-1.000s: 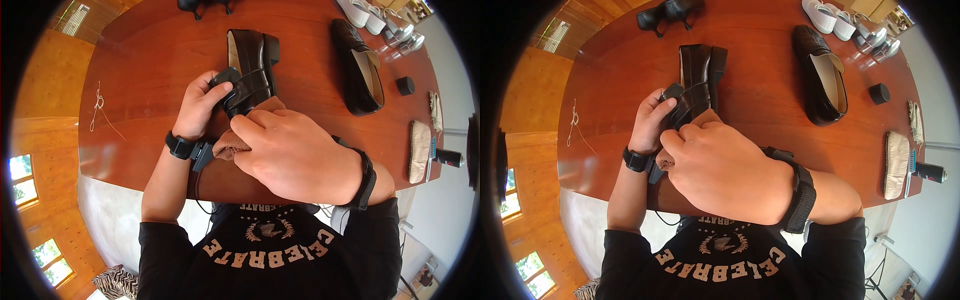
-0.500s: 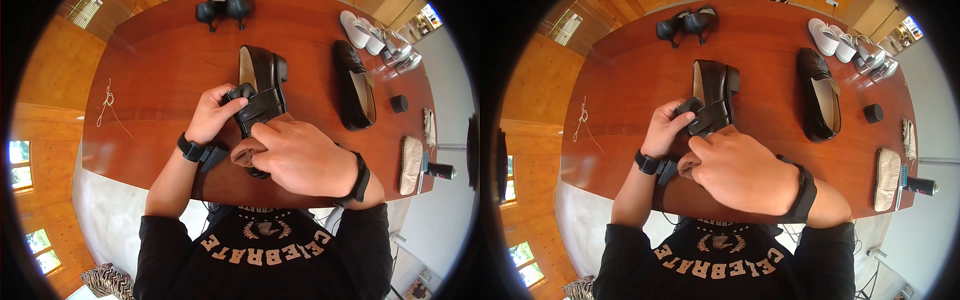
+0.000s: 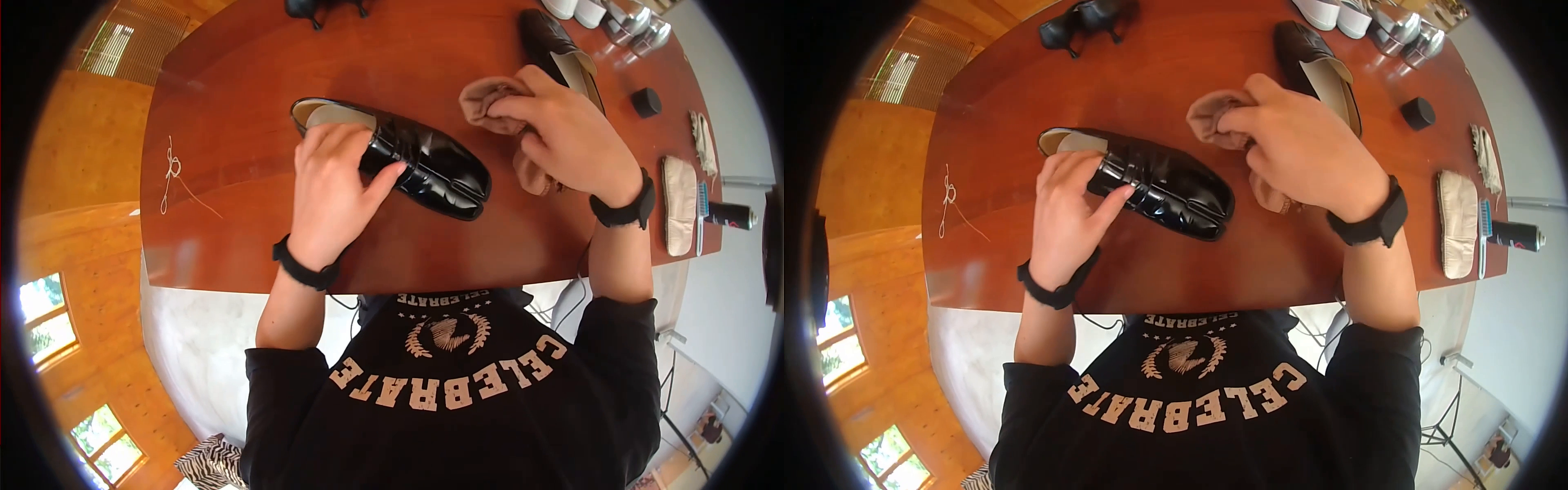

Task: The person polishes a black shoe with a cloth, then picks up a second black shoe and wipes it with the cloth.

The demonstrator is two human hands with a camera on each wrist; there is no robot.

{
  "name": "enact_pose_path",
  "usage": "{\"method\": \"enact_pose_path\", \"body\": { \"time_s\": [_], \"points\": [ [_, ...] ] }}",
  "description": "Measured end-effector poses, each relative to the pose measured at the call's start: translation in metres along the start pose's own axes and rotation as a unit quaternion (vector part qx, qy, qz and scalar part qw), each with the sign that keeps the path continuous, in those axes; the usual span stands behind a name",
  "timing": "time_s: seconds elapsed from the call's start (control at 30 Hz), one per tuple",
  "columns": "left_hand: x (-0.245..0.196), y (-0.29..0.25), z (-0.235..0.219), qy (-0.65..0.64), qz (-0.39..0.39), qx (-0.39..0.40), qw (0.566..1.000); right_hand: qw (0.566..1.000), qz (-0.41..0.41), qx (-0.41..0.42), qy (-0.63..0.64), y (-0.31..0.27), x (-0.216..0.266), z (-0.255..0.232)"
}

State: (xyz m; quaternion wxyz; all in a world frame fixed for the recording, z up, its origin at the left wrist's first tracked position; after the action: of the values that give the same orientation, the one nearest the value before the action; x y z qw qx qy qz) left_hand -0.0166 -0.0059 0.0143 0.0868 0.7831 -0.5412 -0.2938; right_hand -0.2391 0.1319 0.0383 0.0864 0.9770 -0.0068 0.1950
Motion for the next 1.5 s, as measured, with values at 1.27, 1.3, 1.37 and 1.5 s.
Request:
{"method": "enact_pose_path", "body": {
  "time_s": [1.27,1.3,1.37,1.5],
  "points": [
    [-0.003,-0.039,-0.009,0.081,-0.155,0.151,0.973,0.983,-0.062,-0.125,0.122,0.003,0.032,0.069],
    [-0.001,-0.038,-0.009,0.07,-0.177,0.176,0.966,0.98,-0.071,-0.127,0.135,0.004,0.034,0.07],
    [0.001,-0.034,-0.008,0.085,-0.122,0.157,0.976,0.98,-0.066,-0.125,0.138,0.006,0.029,0.069],
    [0.001,-0.036,-0.008,0.067,-0.089,0.119,0.987,0.984,0.016,-0.146,0.099,0.0,0.005,0.073]
  ]
}}
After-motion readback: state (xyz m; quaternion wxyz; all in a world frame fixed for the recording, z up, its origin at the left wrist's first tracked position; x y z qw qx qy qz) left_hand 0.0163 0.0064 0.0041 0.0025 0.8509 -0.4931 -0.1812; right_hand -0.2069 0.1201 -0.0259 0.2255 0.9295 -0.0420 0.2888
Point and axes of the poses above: each hand's wrist, its own y-axis towards the middle knuckle, its own z-axis out of the palm, x = y × z, the point moved 4 cm from there along y, towards the middle knuckle, and after that the axes turned 1 degree about y, right-handed, at the moved point
